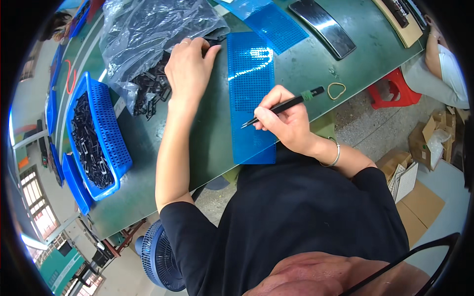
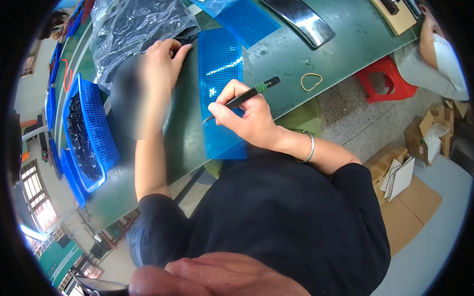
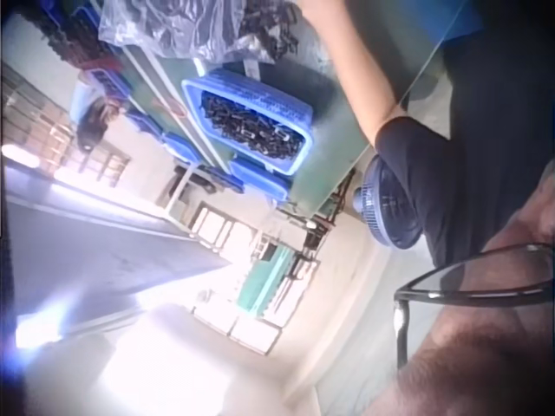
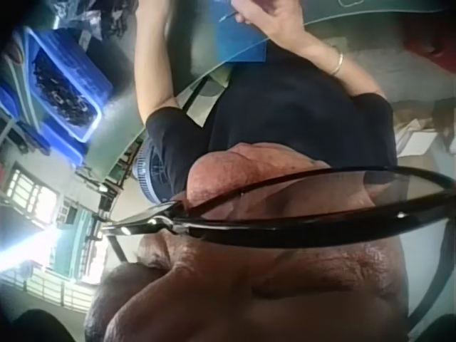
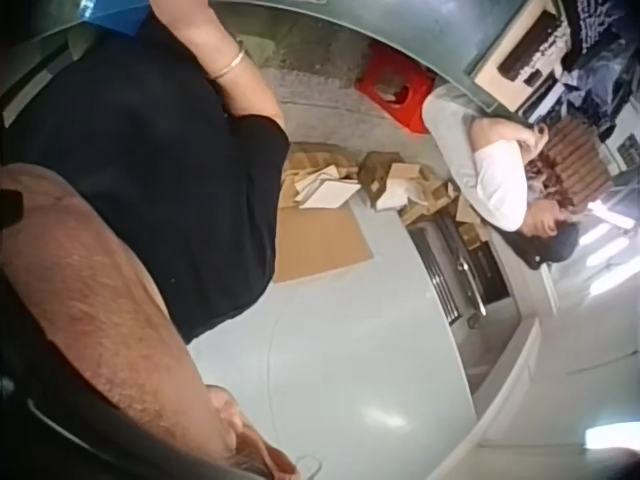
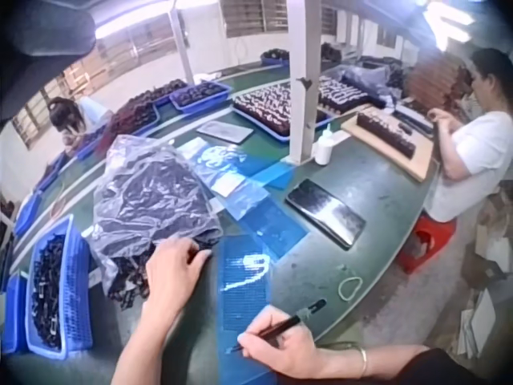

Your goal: The person picks up plastic frames and uses tweezers to peel small components from an adhesive sheet, pressing them into the frames.

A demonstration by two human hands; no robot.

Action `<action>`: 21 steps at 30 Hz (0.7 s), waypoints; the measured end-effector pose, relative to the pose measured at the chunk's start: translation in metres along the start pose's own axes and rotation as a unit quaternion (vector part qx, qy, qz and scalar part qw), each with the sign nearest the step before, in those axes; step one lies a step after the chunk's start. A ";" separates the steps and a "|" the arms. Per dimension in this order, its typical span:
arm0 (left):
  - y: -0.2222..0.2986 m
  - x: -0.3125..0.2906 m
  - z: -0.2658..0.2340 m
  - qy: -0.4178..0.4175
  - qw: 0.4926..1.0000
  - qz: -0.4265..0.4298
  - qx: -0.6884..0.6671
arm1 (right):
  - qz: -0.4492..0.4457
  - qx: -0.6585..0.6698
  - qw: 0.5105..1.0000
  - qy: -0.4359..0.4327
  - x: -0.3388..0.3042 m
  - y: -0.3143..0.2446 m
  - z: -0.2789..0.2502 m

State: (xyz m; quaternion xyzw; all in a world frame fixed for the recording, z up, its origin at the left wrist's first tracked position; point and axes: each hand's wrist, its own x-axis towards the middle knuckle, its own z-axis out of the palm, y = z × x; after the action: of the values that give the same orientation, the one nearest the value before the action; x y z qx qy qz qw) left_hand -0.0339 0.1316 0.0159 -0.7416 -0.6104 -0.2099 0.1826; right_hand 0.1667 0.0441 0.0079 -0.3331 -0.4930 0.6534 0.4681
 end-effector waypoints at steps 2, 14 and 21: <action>-0.002 -0.007 0.000 -0.097 0.988 -0.038 -0.117 | -0.051 0.008 0.999 -0.006 -0.006 -0.003 -0.008; -0.001 -0.070 -0.056 -0.145 0.977 0.002 -0.156 | -0.027 -0.062 0.997 0.036 0.003 -0.001 -0.031; 0.005 -0.068 -0.061 -0.168 0.978 0.102 -0.068 | -0.024 -0.067 0.997 0.032 0.004 -0.001 -0.025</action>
State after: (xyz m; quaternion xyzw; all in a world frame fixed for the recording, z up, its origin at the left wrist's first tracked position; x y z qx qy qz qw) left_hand -0.0458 0.0419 0.0307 -0.8354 -0.5378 -0.1034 0.0465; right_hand 0.1881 0.0566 0.0017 -0.3725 -0.5279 0.5968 0.4759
